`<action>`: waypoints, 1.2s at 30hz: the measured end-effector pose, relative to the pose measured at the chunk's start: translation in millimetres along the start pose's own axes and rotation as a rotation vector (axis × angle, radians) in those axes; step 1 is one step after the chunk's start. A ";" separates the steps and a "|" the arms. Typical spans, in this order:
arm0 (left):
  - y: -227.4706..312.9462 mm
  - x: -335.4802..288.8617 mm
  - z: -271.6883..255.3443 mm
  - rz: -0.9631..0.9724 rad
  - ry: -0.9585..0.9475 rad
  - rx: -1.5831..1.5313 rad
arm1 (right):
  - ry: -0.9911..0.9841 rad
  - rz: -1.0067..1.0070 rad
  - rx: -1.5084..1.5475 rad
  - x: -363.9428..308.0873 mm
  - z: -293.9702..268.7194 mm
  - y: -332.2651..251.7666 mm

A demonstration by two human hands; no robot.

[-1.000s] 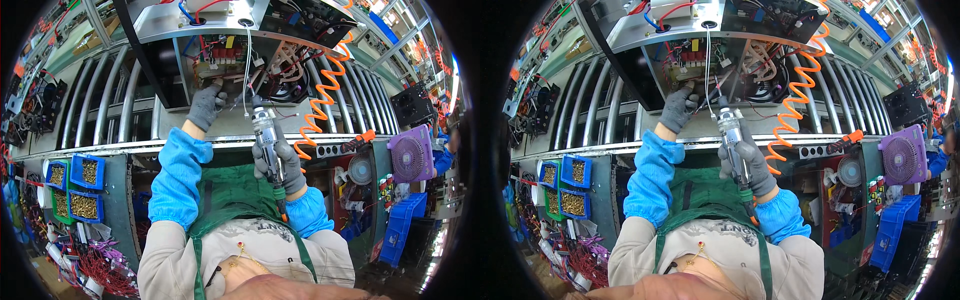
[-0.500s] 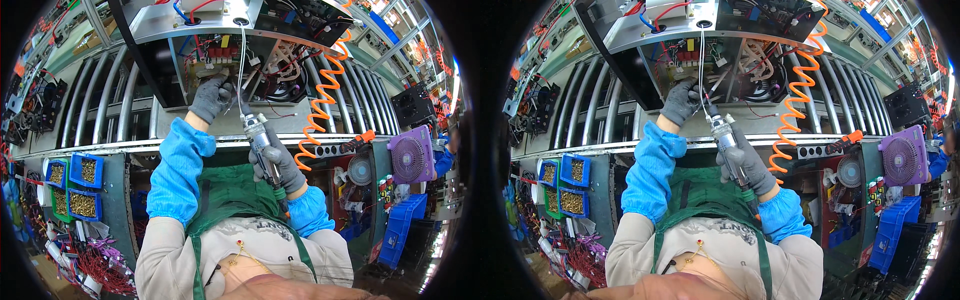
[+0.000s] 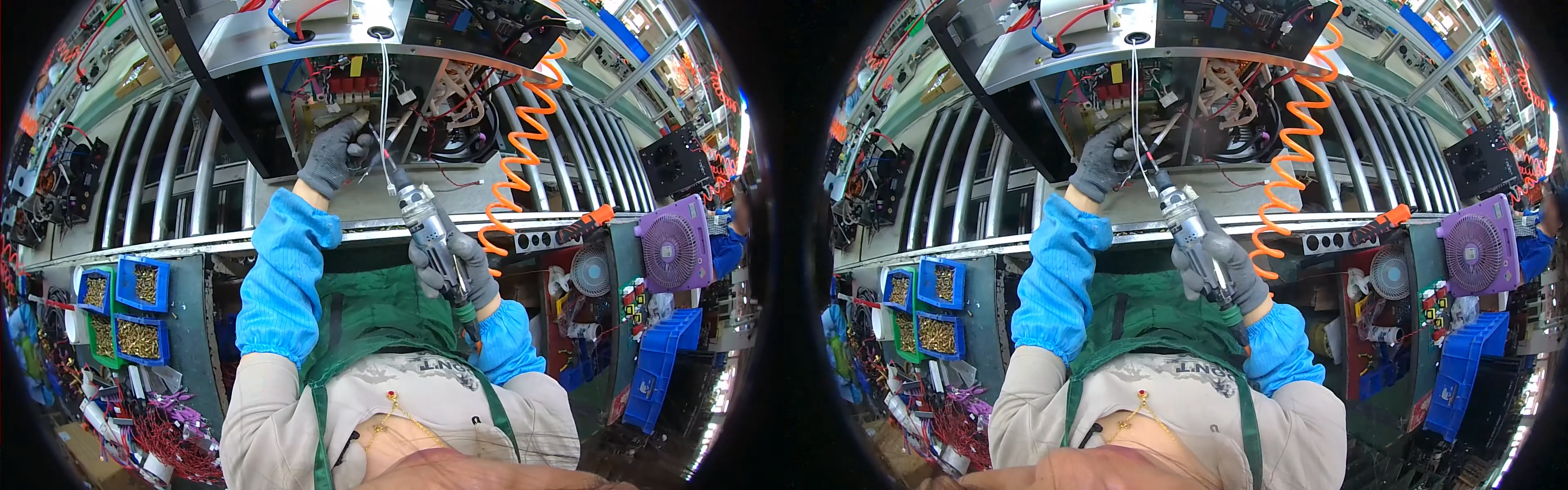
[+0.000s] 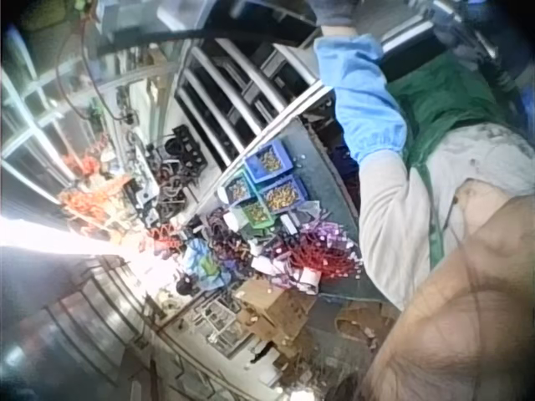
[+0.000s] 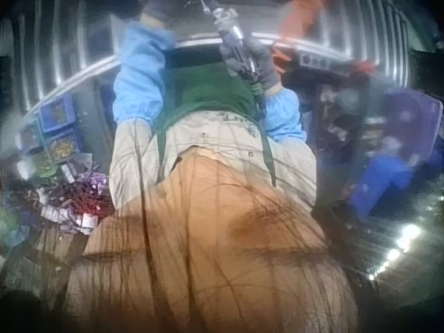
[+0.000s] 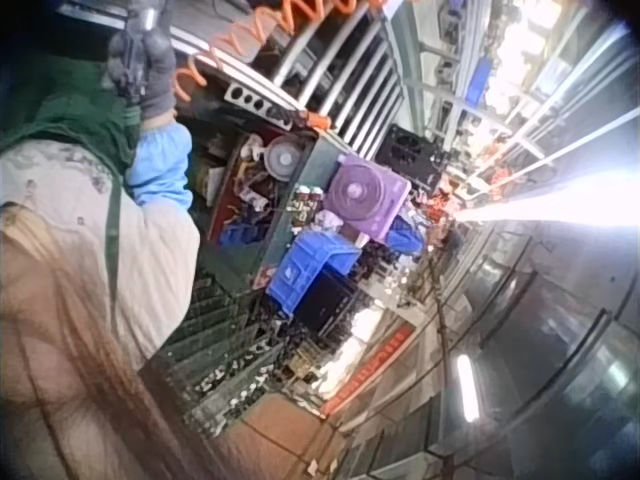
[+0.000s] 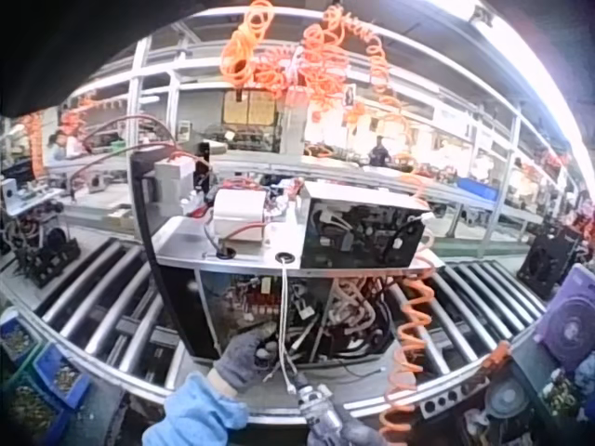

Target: The person uses a pneumatic screwdriver to fasten screws into an electronic device on a workbench. They repeatedly reach for screws, position them, and drive them into place while manipulating internal components and wires with their other hand.

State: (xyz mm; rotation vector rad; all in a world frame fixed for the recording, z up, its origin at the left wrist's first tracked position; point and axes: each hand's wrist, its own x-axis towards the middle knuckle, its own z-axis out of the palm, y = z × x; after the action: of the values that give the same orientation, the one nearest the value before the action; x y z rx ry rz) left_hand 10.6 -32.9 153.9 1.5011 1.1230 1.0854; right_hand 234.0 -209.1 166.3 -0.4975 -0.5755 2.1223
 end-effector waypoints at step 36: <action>5.6 4.9 16.2 -0.173 0.318 -0.599 | 0.004 -0.204 0.075 45.9 30.8 -6.4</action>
State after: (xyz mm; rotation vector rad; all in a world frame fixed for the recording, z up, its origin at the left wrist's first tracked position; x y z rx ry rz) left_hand 28.0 -31.7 157.2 0.7689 0.9918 1.4126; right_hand 196.2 -174.8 188.5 -0.3843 -0.5200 1.9404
